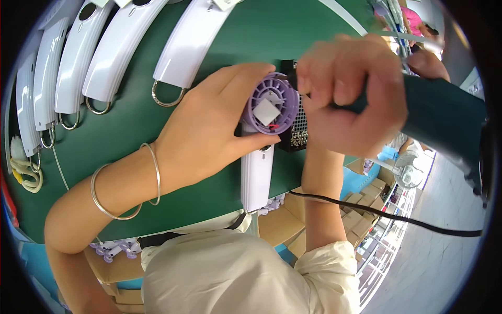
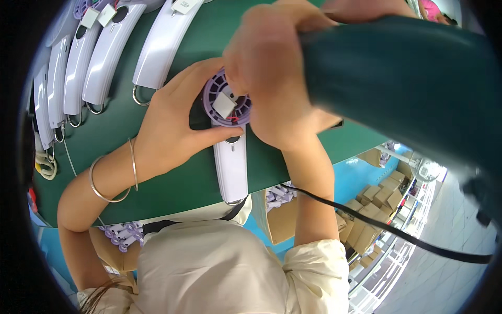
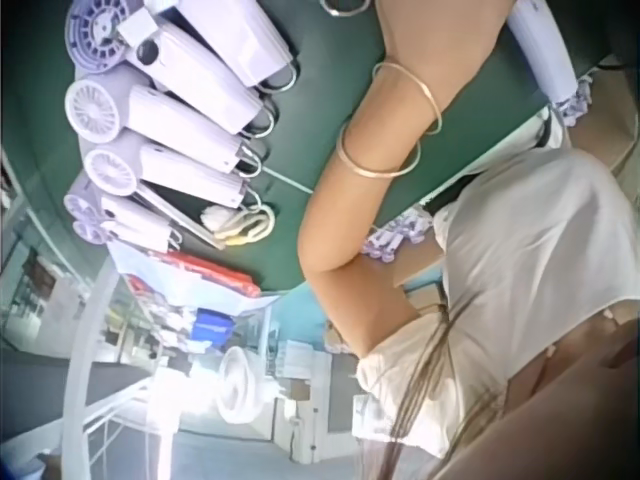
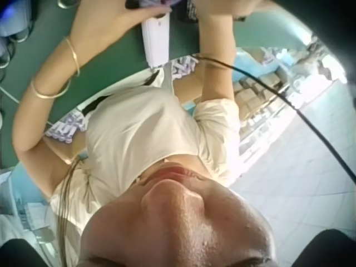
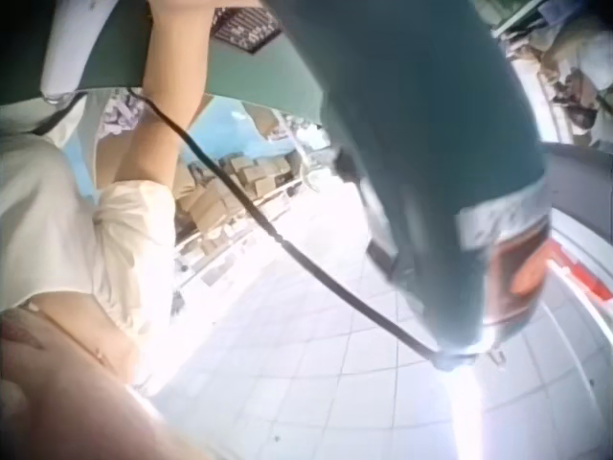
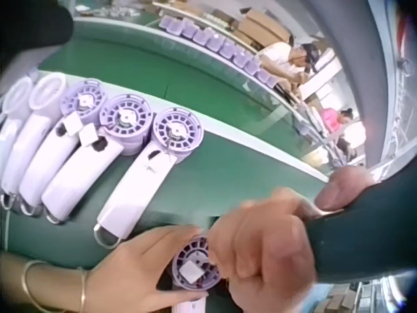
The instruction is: Assembling handheld electric fans using an electric screwdriver on a factory production line.
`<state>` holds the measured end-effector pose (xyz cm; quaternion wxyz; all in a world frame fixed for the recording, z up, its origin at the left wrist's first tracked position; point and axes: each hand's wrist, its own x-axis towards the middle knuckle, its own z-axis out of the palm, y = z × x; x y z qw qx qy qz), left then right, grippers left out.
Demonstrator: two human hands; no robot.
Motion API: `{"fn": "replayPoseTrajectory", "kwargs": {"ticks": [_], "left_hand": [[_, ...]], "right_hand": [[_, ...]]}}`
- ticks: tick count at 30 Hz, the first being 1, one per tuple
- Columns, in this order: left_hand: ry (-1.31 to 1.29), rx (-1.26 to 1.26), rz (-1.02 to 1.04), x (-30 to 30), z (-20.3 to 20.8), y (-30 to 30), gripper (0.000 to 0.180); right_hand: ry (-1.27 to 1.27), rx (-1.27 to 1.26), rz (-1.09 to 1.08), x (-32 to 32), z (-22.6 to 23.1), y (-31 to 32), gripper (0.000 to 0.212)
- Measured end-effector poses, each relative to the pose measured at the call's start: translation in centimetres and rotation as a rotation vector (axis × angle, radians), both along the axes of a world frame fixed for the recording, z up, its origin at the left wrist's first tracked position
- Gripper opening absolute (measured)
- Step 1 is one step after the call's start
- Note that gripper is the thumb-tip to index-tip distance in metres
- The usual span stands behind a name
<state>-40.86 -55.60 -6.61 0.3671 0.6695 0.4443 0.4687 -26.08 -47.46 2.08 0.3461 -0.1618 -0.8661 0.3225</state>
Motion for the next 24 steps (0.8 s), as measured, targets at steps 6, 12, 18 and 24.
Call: {"fn": "replayPoseTrajectory", "kwargs": {"ticks": [6,12,18,24], "left_hand": [[-0.005,-0.053,-0.034,-0.3,0.7,0.0,0.066],[0.067,0.061,-0.068,0.3,0.9,0.0,0.068],[0.491,0.301,-0.018,-1.7,4.3,-1.0,0.074],[1.183,0.269,0.169,0.1,6.9,0.4,0.058]], "right_hand": [[-0.143,0.232,0.047,0.5,-0.3,1.5,0.015],[0.65,-0.198,-0.152,0.5,-1.8,-1.0,0.015],[1.26,-0.197,-0.272,8.7,3.9,-5.6,0.019],[0.931,-0.189,-0.849,13.1,0.1,-6.0,0.033]]}}
